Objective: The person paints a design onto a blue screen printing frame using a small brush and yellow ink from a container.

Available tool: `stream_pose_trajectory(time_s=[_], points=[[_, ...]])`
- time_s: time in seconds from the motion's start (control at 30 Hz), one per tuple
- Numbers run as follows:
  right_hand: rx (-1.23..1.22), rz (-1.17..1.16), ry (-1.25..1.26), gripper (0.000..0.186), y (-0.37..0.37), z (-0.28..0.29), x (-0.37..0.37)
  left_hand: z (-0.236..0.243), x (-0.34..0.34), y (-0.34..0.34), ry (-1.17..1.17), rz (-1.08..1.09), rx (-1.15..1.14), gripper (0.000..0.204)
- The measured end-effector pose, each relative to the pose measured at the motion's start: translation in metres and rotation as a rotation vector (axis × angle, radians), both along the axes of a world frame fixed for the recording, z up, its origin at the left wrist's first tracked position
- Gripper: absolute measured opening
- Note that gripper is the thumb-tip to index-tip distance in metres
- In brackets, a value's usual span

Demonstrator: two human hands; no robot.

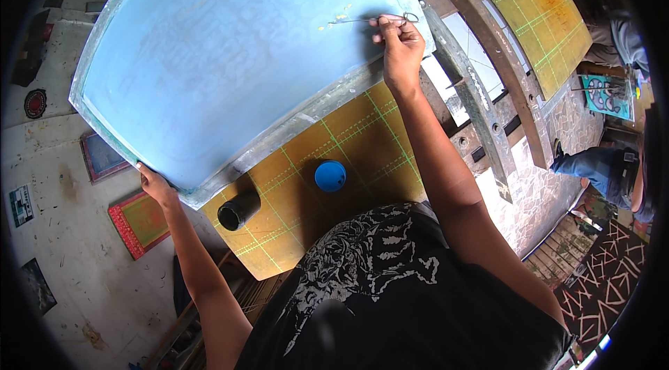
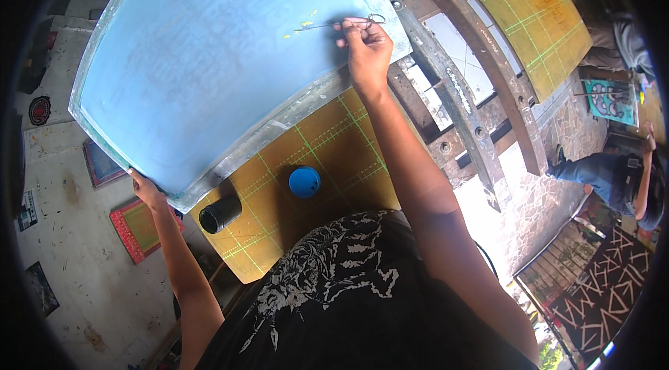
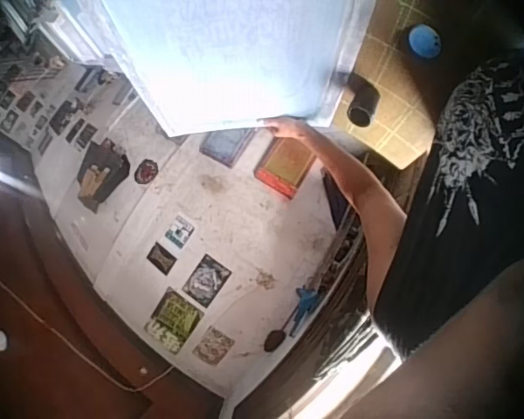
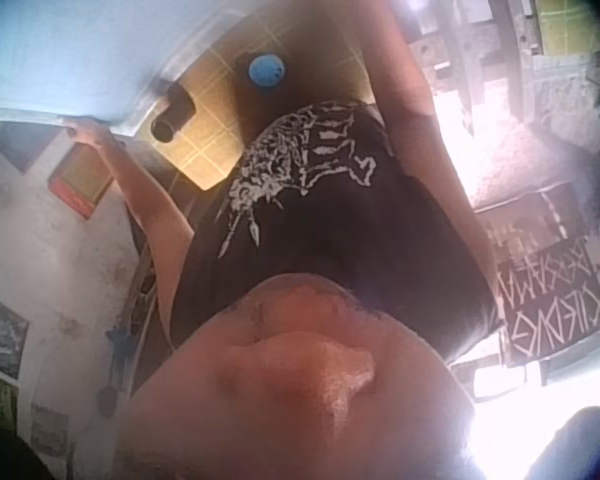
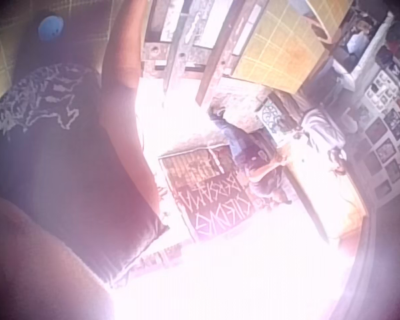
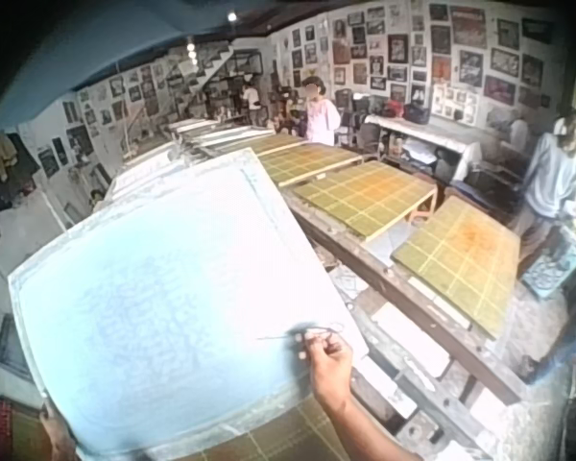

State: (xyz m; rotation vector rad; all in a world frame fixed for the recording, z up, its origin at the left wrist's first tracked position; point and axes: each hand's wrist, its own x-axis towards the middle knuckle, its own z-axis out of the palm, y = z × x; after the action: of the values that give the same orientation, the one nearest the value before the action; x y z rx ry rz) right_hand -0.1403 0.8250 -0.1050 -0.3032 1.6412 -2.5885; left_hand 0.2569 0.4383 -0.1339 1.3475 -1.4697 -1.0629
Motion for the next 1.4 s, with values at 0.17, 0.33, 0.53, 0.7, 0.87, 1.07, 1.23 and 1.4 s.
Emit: stream_pose_trajectory(time_s=[0.17, 0.33, 0.53, 0.7, 0.87, 1.07, 1.23, 1.4], points=[[0.005, 0.003, -0.012, 0.009, -0.0014, -0.0008, -0.0004, -0.0025, 0.0033, -0.004, -0.011, 0.004, -0.004, 0.06], [0.015, -0.002, -0.025, 0.009, -0.003, 0.0017, 0.0004, -0.002, 0.0019, -0.0025, -0.01, 0.012, -0.004, 0.06], [0.008, 0.002, -0.012, 0.009, -0.0026, -0.0005, -0.001, -0.0033, 0.0044, -0.0044, 0.0, -0.027, -0.028, 0.059], [0.016, -0.006, -0.001, 0.009, -0.0013, 0.0004, -0.0003, -0.0012, 0.0009, -0.0012, 0.0, -0.012, -0.01, 0.059], [0.01, -0.001, -0.022, 0.009, -0.0034, 0.0016, -0.0003, -0.0008, 0.0017, -0.0017, 0.006, -0.014, -0.008, 0.061], [0.014, 0.0, -0.002, 0.009, -0.0021, -0.0002, -0.0008, -0.0031, 0.003, -0.0042, 0.004, -0.021, -0.022, 0.061], [0.021, 0.001, -0.021, 0.009, -0.0023, 0.0033, 0.0004, -0.002, 0.0013, -0.0029, -0.011, 0.006, -0.005, 0.061], [0.01, 0.012, -0.017, 0.009, -0.001, 0.0029, -0.0002, -0.0023, 0.001, -0.0031, -0.009, 0.001, -0.013, 0.061]])
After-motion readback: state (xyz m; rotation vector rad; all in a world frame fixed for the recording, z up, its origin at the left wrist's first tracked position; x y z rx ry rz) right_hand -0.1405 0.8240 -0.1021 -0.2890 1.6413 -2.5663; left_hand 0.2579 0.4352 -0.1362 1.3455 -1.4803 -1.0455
